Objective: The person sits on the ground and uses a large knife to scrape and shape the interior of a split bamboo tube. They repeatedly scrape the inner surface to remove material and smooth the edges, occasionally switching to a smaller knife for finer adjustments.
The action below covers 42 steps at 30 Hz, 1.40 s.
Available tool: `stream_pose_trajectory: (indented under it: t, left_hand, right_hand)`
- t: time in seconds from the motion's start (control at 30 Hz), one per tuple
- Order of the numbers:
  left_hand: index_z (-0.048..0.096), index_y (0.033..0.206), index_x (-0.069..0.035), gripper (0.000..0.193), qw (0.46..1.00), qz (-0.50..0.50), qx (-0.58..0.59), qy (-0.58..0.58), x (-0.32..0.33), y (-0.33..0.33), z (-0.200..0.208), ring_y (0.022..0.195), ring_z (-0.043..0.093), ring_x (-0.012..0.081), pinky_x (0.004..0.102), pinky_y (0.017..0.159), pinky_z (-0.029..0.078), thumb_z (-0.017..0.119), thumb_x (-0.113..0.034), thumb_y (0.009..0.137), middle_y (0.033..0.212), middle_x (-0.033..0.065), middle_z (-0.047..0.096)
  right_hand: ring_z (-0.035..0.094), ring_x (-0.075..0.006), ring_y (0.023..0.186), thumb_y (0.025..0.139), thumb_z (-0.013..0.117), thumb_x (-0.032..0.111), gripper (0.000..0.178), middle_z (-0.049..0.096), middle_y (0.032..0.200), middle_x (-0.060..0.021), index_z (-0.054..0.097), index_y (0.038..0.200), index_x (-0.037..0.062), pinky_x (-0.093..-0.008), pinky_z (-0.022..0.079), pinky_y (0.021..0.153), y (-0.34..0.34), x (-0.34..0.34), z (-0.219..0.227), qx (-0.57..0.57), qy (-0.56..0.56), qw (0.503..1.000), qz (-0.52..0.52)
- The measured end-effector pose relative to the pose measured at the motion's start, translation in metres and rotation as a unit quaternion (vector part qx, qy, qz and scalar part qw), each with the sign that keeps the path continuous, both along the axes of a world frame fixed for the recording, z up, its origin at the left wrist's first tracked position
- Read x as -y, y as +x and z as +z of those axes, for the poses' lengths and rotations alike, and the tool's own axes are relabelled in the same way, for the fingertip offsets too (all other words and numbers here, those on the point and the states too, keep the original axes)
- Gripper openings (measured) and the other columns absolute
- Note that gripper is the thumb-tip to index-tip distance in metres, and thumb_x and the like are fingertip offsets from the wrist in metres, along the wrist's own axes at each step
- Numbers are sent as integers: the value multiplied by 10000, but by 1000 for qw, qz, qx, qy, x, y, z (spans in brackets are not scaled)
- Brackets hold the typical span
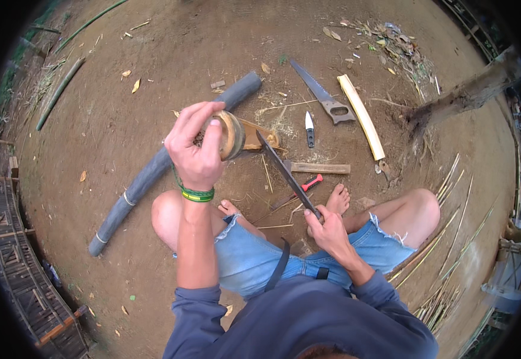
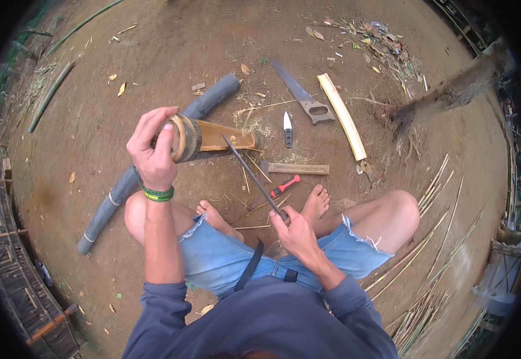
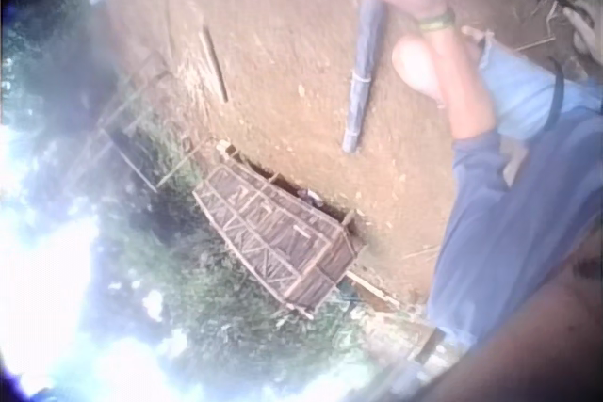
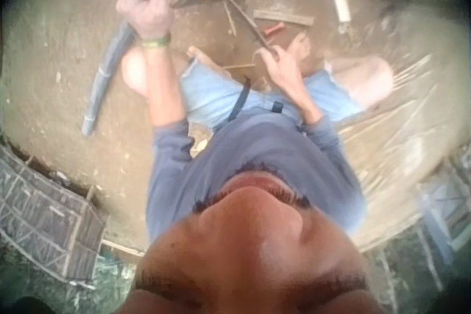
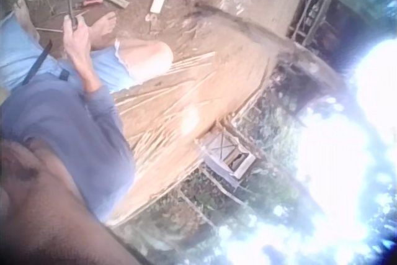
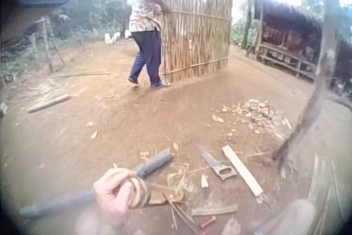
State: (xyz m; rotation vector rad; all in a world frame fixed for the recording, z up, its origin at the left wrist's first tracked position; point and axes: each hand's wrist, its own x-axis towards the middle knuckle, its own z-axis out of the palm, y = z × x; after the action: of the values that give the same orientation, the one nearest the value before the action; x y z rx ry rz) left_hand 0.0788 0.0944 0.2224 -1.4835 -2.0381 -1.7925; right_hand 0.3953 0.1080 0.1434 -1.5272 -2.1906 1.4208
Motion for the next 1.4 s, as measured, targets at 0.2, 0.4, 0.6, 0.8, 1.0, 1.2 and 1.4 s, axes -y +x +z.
stream_pose_trajectory:
  t: [0.2, 0.4, 0.6, 0.8, 1.0, 1.2, 1.4]
  left_hand:
    - [736, 1047, 61, 241, 1000, -4, -4, -3, -4, 5, 1, 984, 699, 220, 328, 891, 526, 588, -23, 877, 1038, 148, 736]
    - [751, 1013, 36, 226, 1000, 7, 21, 6, -4, -4, -1, 937, 726, 243, 325, 855, 544, 628, -38, 838, 1000, 153, 742]
    - [748, 1006, 33, 210, 1000, 4, 10, -9, -8, -9, 4, 931, 722, 228, 320, 849, 542, 642, -31, 835, 996, 145, 741]
    - [742, 1009, 35, 205, 999, 5, 19, -32, 0, -22, -5, 944, 713, 212, 315, 859, 535, 645, -31, 840, 1009, 128, 740]
    - [730, 1045, 45, 225, 995, -71, 0, -66, -13, -43, 0, 997, 695, 199, 305, 882, 519, 618, -29, 865, 1032, 127, 736]
    - [722, 1071, 44, 211, 988, -120, 8, -95, -21, -65, 14, 967, 671, 180, 312, 877, 511, 644, -76, 916, 1054, 107, 727]
    - [683, 1060, 24, 297, 980, -133, 18, -148, -18, -63, 14, 948, 631, 176, 305, 875, 481, 756, -174, 851, 1014, 84, 680]
  right_hand:
    - [626, -283, 585, 981, 662, 342, 364, 602, 623, -179, 673, 939, -19, -425, 472, 585, -5, -1, -23, -30, 11, 999, -13]
    - [680, -390, 638, 968, 663, 396, 430, 658, 682, -245, 698, 984, -32, -462, 493, 595, -3, 0, -11, -45, 109, 992, 34]
    - [661, -388, 671, 971, 655, 447, 457, 639, 663, -223, 705, 977, -7, -478, 489, 669, -7, -28, -101, 70, 100, 992, -15]
    - [702, -464, 800, 951, 667, 446, 460, 695, 768, -266, 715, 1037, -4, -532, 527, 724, -8, -20, -79, -60, 9, 998, 14]
    - [696, -497, 844, 942, 637, 523, 558, 681, 789, -317, 703, 965, -31, -544, 537, 757, -19, -58, -106, 112, 40, 993, -4]
    - [689, -494, 891, 946, 627, 532, 555, 700, 847, -303, 698, 969, -18, -546, 533, 788, -35, -43, -132, 66, 3, 997, -30]
    - [687, -496, 907, 950, 618, 545, 567, 701, 883, -311, 698, 1014, -13, -552, 536, 822, -32, -46, -123, 88, -19, 996, -6]
